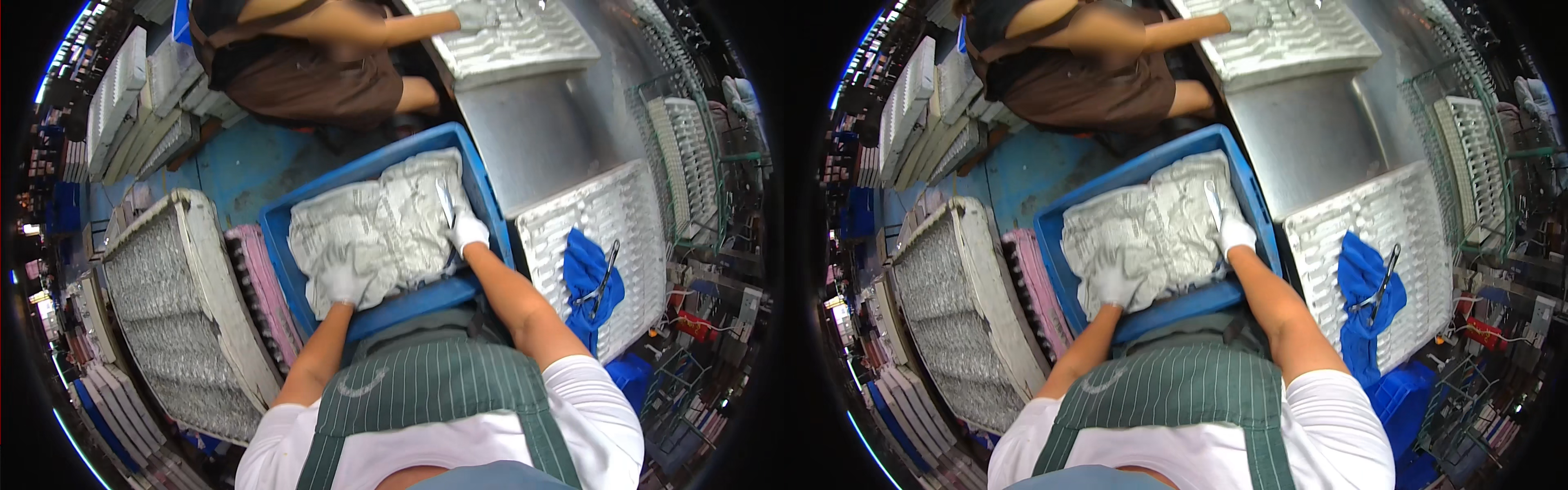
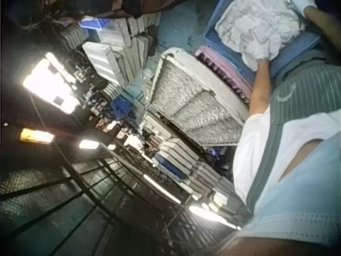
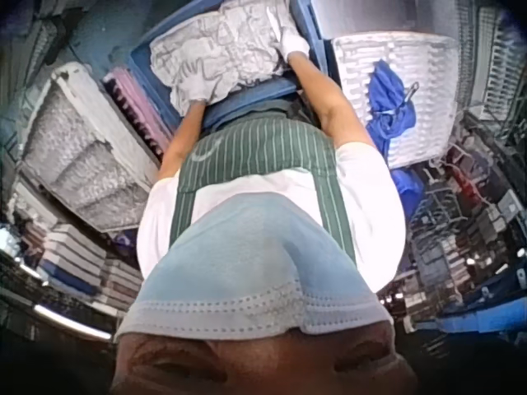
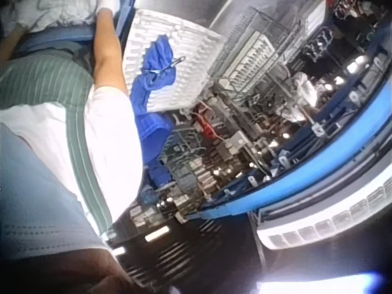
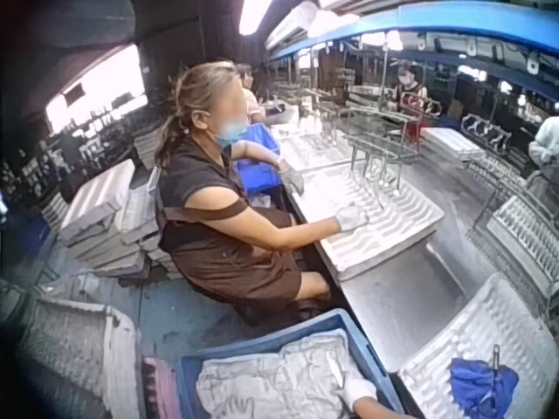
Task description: The person packs metal tools into a blue plastic crate by hand, layering them with newspaper sheets. The person then rearranges wire racks and molded trays on the workstation table and moves the crate.
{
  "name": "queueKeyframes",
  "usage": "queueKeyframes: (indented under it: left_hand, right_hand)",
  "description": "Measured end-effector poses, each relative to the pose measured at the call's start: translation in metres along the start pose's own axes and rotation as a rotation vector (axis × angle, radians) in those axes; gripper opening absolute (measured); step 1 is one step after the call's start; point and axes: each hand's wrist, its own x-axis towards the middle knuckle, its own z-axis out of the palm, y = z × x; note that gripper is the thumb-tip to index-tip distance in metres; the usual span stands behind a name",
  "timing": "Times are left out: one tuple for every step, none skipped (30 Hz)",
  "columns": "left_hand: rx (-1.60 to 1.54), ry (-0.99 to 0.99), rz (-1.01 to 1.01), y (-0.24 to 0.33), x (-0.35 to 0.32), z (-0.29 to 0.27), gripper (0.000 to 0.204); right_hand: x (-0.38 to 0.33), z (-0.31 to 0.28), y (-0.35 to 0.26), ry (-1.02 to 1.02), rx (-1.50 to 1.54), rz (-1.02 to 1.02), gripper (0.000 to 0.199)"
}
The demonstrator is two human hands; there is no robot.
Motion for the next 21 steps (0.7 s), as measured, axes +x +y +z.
queueKeyframes:
  left_hand:
    - [-0.023,0.018,-0.056,-0.008,-0.008,0.009,0.083]
    - [-0.055,-0.006,-0.002,-0.013,-0.012,0.012,0.083]
    - [-0.082,-0.028,0.05,-0.017,-0.016,0.014,0.083]
    - [-0.068,-0.046,0.058,-0.023,-0.022,0.011,0.082]
    - [-0.057,-0.066,0.076,-0.025,-0.026,0.006,0.081]
    - [-0.05,-0.032,0.084,-0.028,-0.032,0.003,0.077]
    - [-0.046,-0.008,0.097,-0.029,-0.036,0.001,0.072]
    - [-0.045,0.019,0.093,-0.026,-0.037,-0.007,0.072]
    - [-0.113,-0.09,0.008,-0.023,-0.039,-0.014,0.067]
    - [-0.18,-0.202,-0.078,-0.023,-0.04,-0.016,0.062]
    - [-0.177,-0.191,-0.095,-0.028,-0.047,-0.006,0.062]
    - [-0.303,-0.04,-0.193,-0.033,-0.051,0.011,0.06]
    - [-0.426,0.114,-0.279,-0.04,-0.05,0.025,0.058]
    - [-0.465,0.107,-0.377,-0.043,-0.051,0.032,0.061]
    - [-0.459,0.103,-0.378,-0.045,-0.047,0.032,0.061]
    - [-0.518,-0.003,-0.442,-0.044,-0.034,0.029,0.061]
    - [-0.573,-0.115,-0.511,-0.043,-0.028,0.028,0.061]
    - [-0.623,-0.077,-0.436,-0.054,-0.023,0.036,0.06]
    - [-0.614,-0.09,-0.43,-0.062,-0.021,0.044,0.06]
    - [-0.634,-0.154,-0.434,-0.066,-0.013,0.046,0.059]
    - [-0.648,-0.225,-0.437,-0.069,-0.01,0.043,0.059]
  right_hand:
    - [0.005,0.003,0.001,-0.012,-0.026,0.016,0.06]
    - [0.01,0.014,0.012,0.05,0.017,-0.008,0.062]
    - [0.011,0.025,0.019,0.11,0.061,-0.036,0.065]
    - [0.0,0.017,0.007,0.065,0.07,-0.022,0.068]
    - [-0.014,0.017,-0.002,0.264,0.104,-0.055,0.063]
    - [-0.02,0.015,-0.012,0.349,0.092,-0.068,0.059]
    - [-0.022,0.016,-0.017,0.396,0.052,-0.119,0.056]
    - [-0.018,0.014,-0.021,0.454,0.057,-0.248,0.057]
    - [-0.015,0.012,-0.028,0.507,0.06,-0.373,0.057]
    - [-0.005,0.008,-0.036,0.512,0.005,-0.391,0.056]
    - [0.005,0.002,-0.044,0.512,0.01,-0.41,0.056]
    - [0.017,-0.004,-0.051,0.455,0.02,-0.327,0.056]
    - [0.031,-0.009,-0.056,0.401,0.033,-0.236,0.057]
    - [0.045,-0.014,-0.056,0.283,0.15,-0.179,0.058]
    - [0.058,-0.018,-0.048,0.163,0.264,-0.116,0.058]
    - [0.078,-0.016,-0.033,0.068,0.31,-0.129,0.062]
    - [0.087,-0.012,-0.022,0.099,0.313,-0.208,0.063]
    - [0.082,-0.015,-0.024,0.143,0.328,-0.24,0.061]
    - [0.076,-0.016,-0.022,0.188,0.345,-0.262,0.06]
    - [0.062,-0.02,-0.022,0.197,0.455,-0.299,0.057]
    - [0.04,-0.028,-0.024,0.207,0.569,-0.327,0.054]
